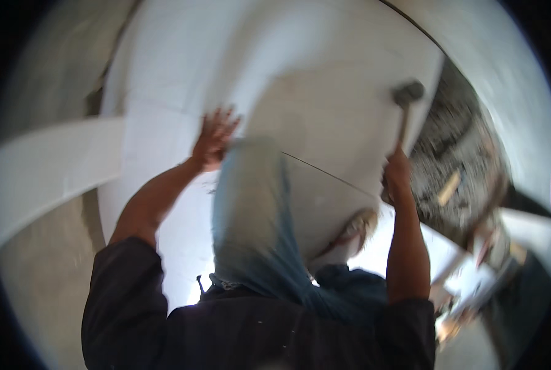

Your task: The person positions white tiles onto a bed of wet mortar, taps them into place with a rubber mallet, and uses a trowel to spread and level mortar for subsequent tiles.

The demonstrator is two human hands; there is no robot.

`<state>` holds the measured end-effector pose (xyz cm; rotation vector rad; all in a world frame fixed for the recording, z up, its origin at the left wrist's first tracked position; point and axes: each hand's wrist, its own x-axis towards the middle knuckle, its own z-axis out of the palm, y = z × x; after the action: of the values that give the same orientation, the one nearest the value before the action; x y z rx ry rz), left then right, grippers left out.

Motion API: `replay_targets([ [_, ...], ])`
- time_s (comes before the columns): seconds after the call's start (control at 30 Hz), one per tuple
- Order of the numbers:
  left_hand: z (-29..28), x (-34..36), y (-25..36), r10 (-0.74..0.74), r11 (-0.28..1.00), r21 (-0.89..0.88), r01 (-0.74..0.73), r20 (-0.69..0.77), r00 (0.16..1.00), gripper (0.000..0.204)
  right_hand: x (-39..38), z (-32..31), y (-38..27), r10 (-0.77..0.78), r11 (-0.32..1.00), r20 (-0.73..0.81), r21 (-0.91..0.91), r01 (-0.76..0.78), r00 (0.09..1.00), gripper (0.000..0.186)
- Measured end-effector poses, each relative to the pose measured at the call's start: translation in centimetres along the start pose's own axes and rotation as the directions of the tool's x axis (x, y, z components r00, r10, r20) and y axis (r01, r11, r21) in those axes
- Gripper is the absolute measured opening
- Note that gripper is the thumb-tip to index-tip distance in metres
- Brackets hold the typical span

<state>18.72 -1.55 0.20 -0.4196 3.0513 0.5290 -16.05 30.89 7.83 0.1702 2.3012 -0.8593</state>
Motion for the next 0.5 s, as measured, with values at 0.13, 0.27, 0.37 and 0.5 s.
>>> replay_targets([
  [0.13,-0.5,9.0,-1.2,0.009,0.974,0.223,-0.031,0.098,0.995,0.079,3.0,-6.7,-0.1,-0.423,0.792,0.098,-0.443,0.420,0.901,0.063],
  [0.27,-2.2,18.6,5.0,-0.191,0.914,0.397,0.081,0.245,0.951,0.090,0.3,-11.7,-6.0,-0.034,0.807,0.255,-0.563,0.177,0.966,0.063],
  [0.37,1.7,21.2,15.6,0.038,0.957,0.253,-0.140,0.370,0.928,0.095,1.3,-13.7,-3.3,-0.081,0.716,0.354,-0.629,0.301,0.932,0.063],
  [0.5,8.7,13.9,30.0,0.292,0.943,0.094,-0.319,0.227,0.929,0.077,0.9,-11.5,1.8,-0.118,0.848,0.344,-0.453,0.275,0.931,0.060],
])
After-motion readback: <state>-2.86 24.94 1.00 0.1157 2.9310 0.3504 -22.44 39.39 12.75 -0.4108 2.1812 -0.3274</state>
